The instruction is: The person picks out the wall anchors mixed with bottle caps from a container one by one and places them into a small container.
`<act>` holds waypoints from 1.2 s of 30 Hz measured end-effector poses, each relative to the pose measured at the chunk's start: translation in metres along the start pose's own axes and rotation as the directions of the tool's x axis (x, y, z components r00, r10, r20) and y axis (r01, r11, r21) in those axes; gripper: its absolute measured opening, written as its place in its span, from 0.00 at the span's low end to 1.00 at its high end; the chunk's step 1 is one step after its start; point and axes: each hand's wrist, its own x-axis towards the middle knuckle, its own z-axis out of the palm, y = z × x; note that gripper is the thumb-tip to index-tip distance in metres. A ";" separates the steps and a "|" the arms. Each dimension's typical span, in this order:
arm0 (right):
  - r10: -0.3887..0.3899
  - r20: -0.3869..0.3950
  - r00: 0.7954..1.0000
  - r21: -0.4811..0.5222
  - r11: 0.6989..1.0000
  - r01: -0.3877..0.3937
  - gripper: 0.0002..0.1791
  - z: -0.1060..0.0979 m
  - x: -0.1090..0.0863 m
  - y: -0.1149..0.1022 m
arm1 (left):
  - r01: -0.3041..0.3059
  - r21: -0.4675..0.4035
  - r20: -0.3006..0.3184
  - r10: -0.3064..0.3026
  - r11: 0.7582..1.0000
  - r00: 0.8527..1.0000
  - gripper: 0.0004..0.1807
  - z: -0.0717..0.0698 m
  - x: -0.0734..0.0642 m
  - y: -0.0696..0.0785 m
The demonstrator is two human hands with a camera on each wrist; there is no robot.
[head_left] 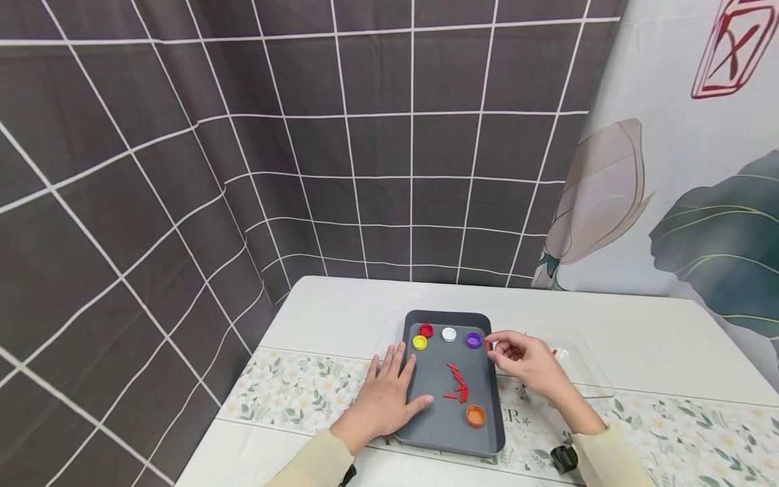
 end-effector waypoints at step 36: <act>0.080 -0.129 0.988 -0.076 0.993 -0.090 0.15 -0.083 -0.041 0.026 | -0.003 -0.003 0.009 0.003 1.000 1.000 0.47 -0.001 -0.001 0.000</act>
